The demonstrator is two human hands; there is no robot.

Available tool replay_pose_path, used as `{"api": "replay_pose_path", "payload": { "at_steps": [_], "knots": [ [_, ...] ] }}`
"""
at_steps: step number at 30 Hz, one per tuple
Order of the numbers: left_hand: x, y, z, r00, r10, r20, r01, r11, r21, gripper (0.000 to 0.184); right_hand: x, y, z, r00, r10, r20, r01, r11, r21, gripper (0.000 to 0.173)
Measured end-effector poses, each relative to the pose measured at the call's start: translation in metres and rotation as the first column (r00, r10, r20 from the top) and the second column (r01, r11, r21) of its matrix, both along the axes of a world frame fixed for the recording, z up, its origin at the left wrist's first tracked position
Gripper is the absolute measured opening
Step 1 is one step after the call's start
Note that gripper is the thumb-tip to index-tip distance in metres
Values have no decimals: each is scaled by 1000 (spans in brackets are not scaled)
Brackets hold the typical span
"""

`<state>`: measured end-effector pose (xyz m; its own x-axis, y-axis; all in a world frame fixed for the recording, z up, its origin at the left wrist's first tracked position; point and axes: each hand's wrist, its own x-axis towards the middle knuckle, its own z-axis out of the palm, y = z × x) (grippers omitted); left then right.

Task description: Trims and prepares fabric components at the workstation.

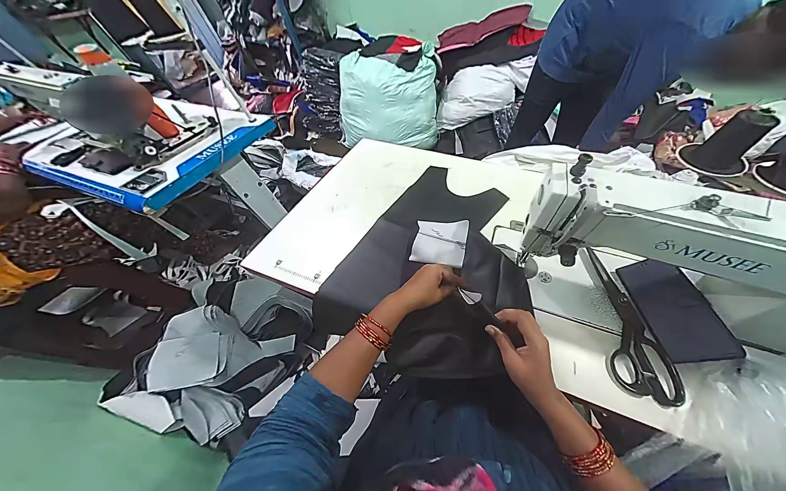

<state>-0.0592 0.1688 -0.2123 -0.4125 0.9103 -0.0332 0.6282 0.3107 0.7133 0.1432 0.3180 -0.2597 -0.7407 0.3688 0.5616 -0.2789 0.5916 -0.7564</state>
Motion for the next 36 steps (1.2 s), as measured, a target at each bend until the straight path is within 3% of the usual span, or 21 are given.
{"api": "replay_pose_path", "payload": {
  "at_steps": [2, 4, 14, 26, 30, 33, 36],
  "knots": [
    [1, 0, 1, 1000, 11, 12, -11, 1000, -14, 24, 0, 4, 8, 997, 70, 43, -61, 981, -183, 20],
    [1, 2, 1, 999, 26, 23, -25, 999, -25, 24, 0, 5, 10, 995, 97, 0, -94, 962, -256, 14],
    [-2, 6, 8, 998, 43, 49, -38, 993, -109, 24, -1, 2, -7, 980, 78, -182, -87, 995, -44, 4],
    [-3, 4, 3, 994, 83, 71, -79, 996, -48, 22, -1, 2, 1, 985, 89, -151, -126, 958, -259, 5],
    [-2, 0, -5, 991, 100, 95, -105, 993, 55, 19, 4, 6, 19, 998, 36, 52, -20, 959, -282, 19],
    [-3, -2, -8, 990, 97, 104, -107, 989, 102, 16, 15, 17, 20, 963, -25, 269, 54, 993, -101, 43],
    [-5, -2, -11, 992, 80, 96, -93, 985, 148, 12, 24, 13, 18, 930, -121, 347, 94, 991, 95, 50]
  ]
}}
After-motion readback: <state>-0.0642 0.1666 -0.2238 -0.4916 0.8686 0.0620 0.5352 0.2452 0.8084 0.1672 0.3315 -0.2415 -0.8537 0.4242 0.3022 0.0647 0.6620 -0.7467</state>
